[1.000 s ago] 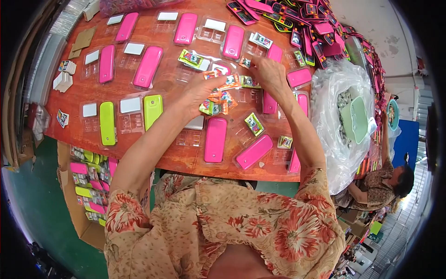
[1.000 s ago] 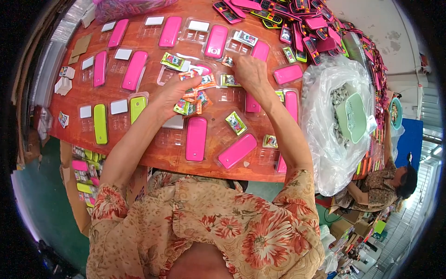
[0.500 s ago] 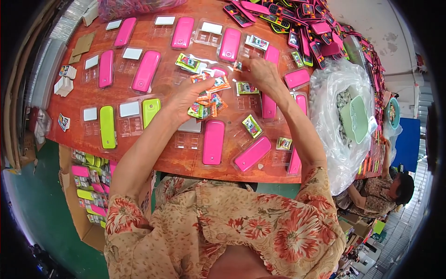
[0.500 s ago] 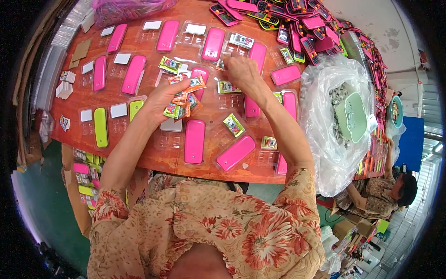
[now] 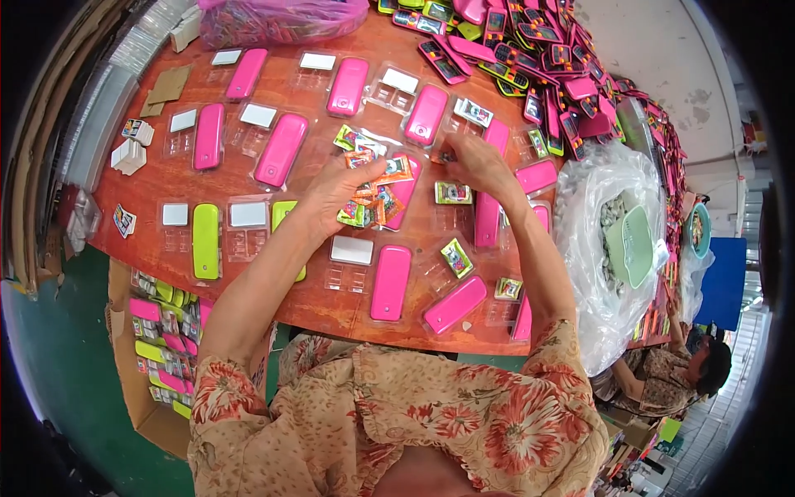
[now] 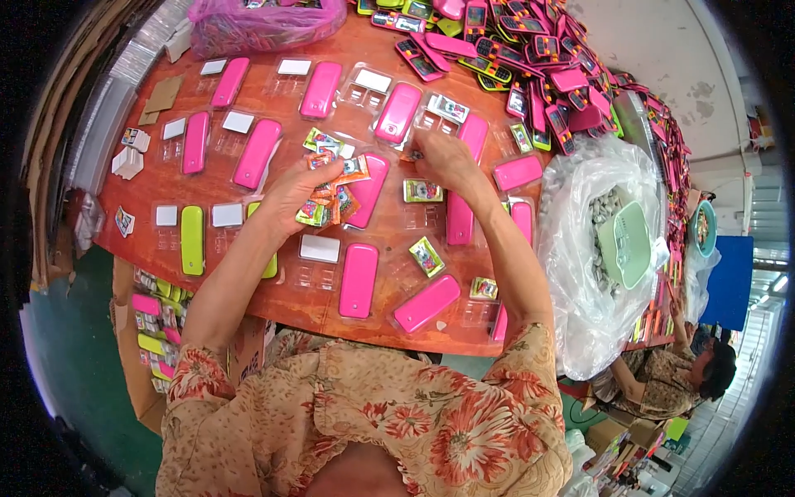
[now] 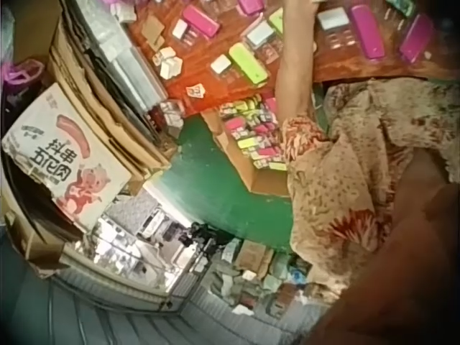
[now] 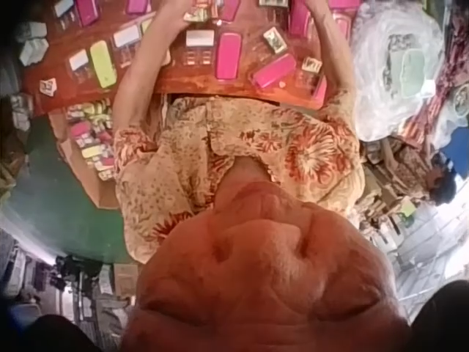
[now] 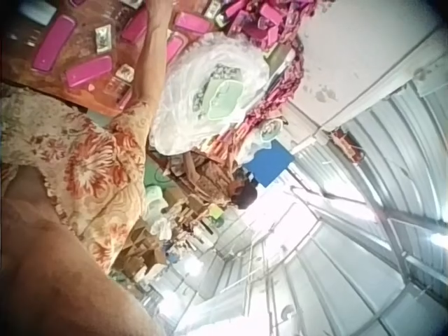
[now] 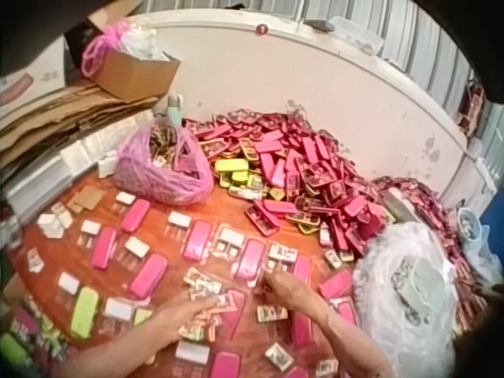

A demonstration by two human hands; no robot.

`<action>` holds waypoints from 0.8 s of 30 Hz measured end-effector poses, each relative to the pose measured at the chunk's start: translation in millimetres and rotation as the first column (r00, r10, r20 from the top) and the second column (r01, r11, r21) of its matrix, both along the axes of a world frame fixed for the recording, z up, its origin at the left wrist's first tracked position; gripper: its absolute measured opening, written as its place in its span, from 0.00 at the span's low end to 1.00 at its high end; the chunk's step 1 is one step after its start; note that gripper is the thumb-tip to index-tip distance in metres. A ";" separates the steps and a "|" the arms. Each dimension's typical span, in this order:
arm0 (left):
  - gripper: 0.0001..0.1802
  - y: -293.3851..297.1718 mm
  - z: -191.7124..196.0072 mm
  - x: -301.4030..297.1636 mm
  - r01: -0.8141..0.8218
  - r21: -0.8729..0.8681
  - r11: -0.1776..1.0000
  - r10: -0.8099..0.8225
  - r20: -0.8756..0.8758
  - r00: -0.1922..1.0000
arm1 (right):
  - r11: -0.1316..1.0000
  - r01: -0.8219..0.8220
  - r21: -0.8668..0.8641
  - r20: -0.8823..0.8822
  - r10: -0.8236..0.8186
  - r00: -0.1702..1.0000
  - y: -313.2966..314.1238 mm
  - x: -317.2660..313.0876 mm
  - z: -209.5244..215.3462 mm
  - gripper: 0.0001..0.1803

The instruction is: The person is packing toy phones into plastic trays and attaching small components or stickers.

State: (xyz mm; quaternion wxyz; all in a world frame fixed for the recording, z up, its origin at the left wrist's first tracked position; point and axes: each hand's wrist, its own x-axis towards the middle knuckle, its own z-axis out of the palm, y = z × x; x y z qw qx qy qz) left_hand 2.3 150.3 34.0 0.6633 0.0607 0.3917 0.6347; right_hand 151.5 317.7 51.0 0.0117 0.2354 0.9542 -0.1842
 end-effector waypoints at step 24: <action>0.12 21.5 4.9 -62.5 0.167 0.084 0.982 -0.159 -0.087 0.983 | 0.820 -0.395 -0.413 -0.291 0.293 0.911 -10.1 -125.5 26.7 0.08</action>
